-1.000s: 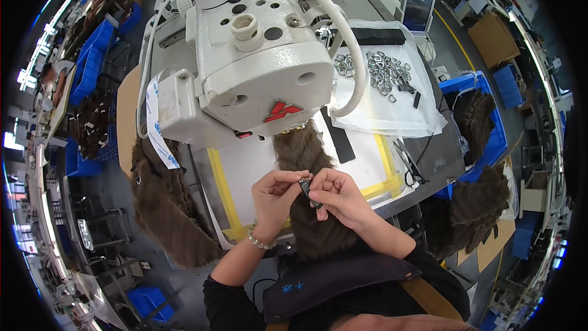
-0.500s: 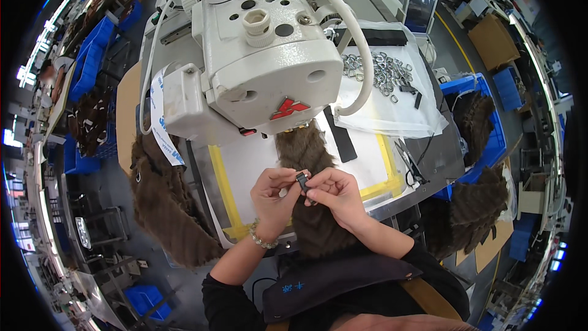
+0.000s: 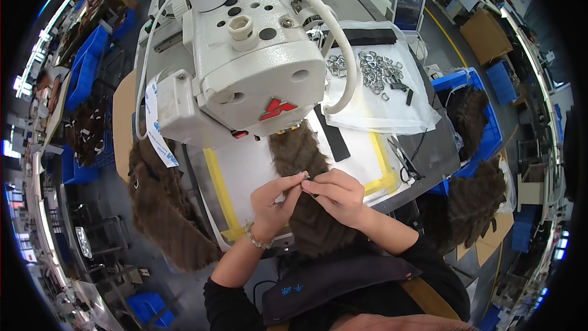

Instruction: Using an industrial sewing machine to assemble faux-fur strips with leather tabs and metal hardware.

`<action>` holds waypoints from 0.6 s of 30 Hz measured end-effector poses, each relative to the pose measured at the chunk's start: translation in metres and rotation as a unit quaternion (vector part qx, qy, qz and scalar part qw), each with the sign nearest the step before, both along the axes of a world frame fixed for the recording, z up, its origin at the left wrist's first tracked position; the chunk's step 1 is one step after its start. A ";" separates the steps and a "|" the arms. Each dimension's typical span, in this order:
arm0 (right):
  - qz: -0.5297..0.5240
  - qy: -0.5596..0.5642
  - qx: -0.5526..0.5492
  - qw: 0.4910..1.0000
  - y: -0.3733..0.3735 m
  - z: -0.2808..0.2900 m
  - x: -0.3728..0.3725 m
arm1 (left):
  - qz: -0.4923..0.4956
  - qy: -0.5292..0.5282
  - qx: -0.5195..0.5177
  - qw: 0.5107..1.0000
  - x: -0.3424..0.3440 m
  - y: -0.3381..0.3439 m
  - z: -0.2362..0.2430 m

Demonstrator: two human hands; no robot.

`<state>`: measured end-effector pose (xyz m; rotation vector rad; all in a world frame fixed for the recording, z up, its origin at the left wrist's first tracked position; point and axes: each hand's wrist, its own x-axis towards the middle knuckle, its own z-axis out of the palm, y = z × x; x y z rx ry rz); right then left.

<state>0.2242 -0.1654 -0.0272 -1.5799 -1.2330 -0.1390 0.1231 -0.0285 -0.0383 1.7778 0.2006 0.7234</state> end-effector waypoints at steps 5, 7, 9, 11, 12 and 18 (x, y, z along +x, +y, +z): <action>0.034 -0.080 0.024 0.996 0.006 0.013 0.018 | 0.023 0.004 0.011 1.000 -0.002 -0.003 0.000; 0.071 -0.120 0.017 0.990 0.006 0.010 0.028 | 0.026 0.011 0.016 0.999 -0.002 -0.002 -0.002; 0.081 -0.111 0.022 0.990 0.012 0.007 0.037 | 0.031 0.019 0.020 0.999 -0.001 -0.001 -0.004; 0.085 -0.089 0.030 0.992 0.018 0.007 0.043 | 0.019 0.043 -0.043 0.998 0.002 0.000 -0.004; 0.089 -0.089 0.030 0.992 0.020 0.007 0.045 | 0.023 0.043 -0.043 0.998 0.003 0.000 -0.003; 0.021 -0.027 -0.049 0.998 0.038 0.002 0.062 | 0.021 0.091 0.009 0.996 0.014 0.016 0.004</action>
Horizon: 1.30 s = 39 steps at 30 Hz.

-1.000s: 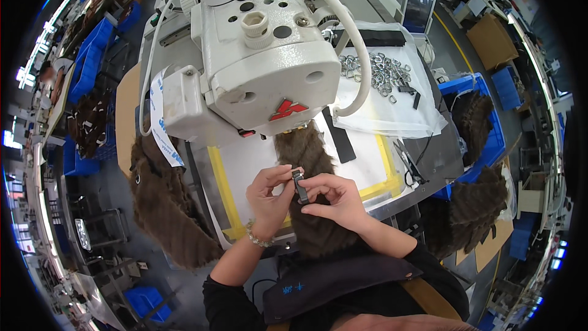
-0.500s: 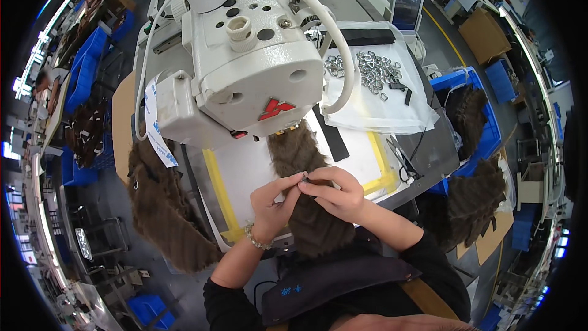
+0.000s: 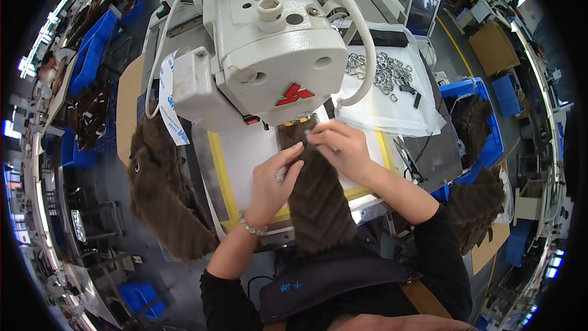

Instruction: Using an industrial sewing machine to assemble faux-fur strips with leather tabs and metal hardware.

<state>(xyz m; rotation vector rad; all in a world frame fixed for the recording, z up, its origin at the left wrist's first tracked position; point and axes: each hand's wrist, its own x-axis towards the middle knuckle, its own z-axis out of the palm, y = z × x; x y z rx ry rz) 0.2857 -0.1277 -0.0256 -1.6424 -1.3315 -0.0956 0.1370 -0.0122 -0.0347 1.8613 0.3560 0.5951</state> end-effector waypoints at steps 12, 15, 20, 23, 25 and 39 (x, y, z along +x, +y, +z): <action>0.033 -0.113 -0.050 0.992 0.020 -0.025 0.023 | -0.029 0.138 0.353 0.925 0.021 0.033 0.004; 0.049 -0.141 -0.092 0.984 0.017 -0.020 0.026 | -0.025 0.133 0.381 0.915 0.027 0.035 -0.004; 0.046 -0.106 -0.060 0.991 0.018 -0.020 0.027 | 0.001 0.119 0.444 0.888 0.030 0.032 -0.014; 0.025 0.010 -0.063 0.998 0.019 -0.012 0.023 | 0.004 0.153 0.415 0.897 0.032 0.028 -0.012; 0.030 0.053 -0.084 0.995 0.018 -0.006 0.023 | 0.003 0.161 0.415 0.895 0.032 0.027 -0.012; 0.090 0.159 -0.101 0.978 0.011 0.004 0.011 | 0.004 0.045 0.275 0.960 0.029 0.030 -0.012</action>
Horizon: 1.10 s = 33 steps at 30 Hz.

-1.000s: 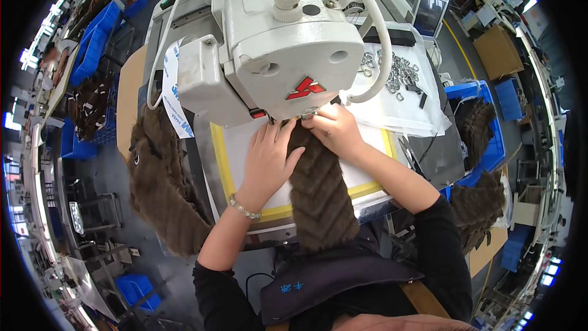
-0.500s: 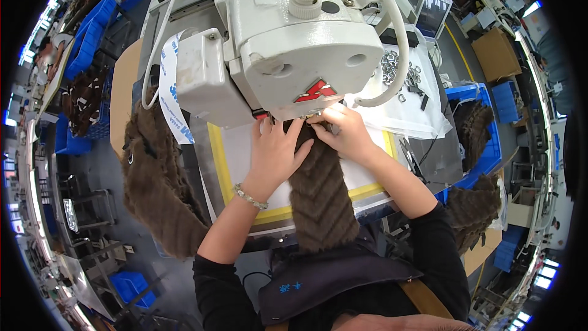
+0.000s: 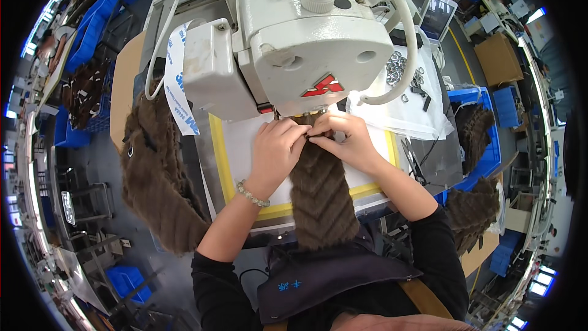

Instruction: Using an industrial sewing machine to assemble faux-fur strips with leather tabs and metal hardware.

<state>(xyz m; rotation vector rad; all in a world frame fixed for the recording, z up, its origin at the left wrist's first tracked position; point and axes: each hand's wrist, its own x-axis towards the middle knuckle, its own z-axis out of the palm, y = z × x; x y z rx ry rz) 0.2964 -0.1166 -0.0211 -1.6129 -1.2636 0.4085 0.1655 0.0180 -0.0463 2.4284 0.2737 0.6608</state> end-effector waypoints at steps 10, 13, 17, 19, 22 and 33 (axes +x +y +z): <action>-0.013 0.292 -0.022 0.956 -0.005 -0.010 -0.003 | -0.023 -0.071 0.164 0.984 0.003 0.003 -0.004; -0.027 0.119 -0.008 0.992 -0.005 -0.005 -0.004 | -0.018 -0.058 0.186 0.981 0.002 0.003 -0.008; -0.107 -0.026 0.038 0.993 -0.004 -0.012 0.004 | 0.035 -0.002 0.160 0.986 0.004 0.000 -0.005; -0.144 -0.021 0.062 0.987 -0.001 -0.018 0.008 | 0.042 0.013 0.168 0.985 0.007 0.001 -0.007; -0.163 -0.044 0.056 0.984 0.005 -0.021 0.011 | 0.041 0.035 0.177 0.983 0.009 0.003 -0.008; -0.144 -0.077 0.019 0.986 0.009 -0.017 0.009 | 0.051 0.023 0.234 0.971 0.010 -0.002 -0.008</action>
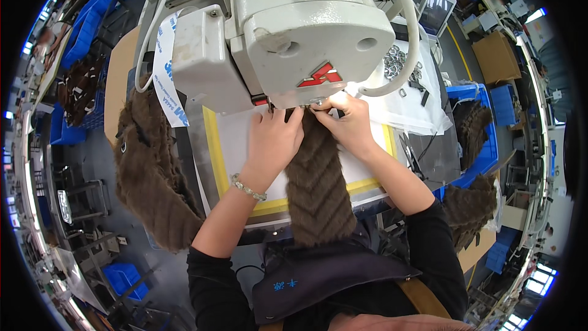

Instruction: Using an industrial sewing machine to assemble faux-fur strips with leather tabs and metal hardware.

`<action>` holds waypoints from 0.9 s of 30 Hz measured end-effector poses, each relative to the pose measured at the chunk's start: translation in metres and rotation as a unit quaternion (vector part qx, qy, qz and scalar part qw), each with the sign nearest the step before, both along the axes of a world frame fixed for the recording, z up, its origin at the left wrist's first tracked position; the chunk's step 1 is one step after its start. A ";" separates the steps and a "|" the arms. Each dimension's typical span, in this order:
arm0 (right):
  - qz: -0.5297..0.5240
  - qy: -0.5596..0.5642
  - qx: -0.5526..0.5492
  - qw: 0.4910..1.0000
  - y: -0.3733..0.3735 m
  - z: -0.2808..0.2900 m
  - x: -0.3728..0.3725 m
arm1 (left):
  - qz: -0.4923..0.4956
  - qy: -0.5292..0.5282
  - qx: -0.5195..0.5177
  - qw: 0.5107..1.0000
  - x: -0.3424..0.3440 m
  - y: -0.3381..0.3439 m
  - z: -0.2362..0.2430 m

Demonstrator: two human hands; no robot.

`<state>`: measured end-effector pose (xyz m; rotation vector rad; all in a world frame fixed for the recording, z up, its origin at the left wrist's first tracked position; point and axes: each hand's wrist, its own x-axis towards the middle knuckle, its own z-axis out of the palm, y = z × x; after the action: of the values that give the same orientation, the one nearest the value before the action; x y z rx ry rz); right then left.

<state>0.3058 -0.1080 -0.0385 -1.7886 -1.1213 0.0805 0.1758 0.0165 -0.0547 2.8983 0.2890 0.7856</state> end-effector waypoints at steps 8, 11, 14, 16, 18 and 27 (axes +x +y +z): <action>0.002 0.046 -0.023 0.999 0.006 -0.004 -0.001 | 0.022 0.076 0.067 0.995 -0.003 -0.006 -0.005; 0.006 0.049 0.002 0.999 0.009 -0.007 -0.001 | 0.012 0.077 0.062 0.995 -0.003 -0.003 -0.003; 0.010 0.078 -0.016 0.997 0.008 -0.009 -0.002 | -0.006 0.067 0.048 0.997 -0.006 0.002 -0.003; 0.010 0.102 -0.046 0.994 0.008 -0.010 -0.002 | -0.013 0.062 0.032 0.997 -0.007 0.005 -0.004; 0.023 0.066 -0.013 0.997 0.010 -0.010 -0.003 | -0.020 0.056 0.017 0.998 -0.008 0.005 -0.004; 0.026 0.058 -0.051 0.997 0.010 -0.005 -0.008 | -0.025 0.025 -0.106 0.994 -0.007 0.009 0.009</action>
<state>0.2980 -0.0983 -0.0431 -1.8195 -1.0975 0.2740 0.1685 0.0250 -0.0460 2.7183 0.2860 0.6329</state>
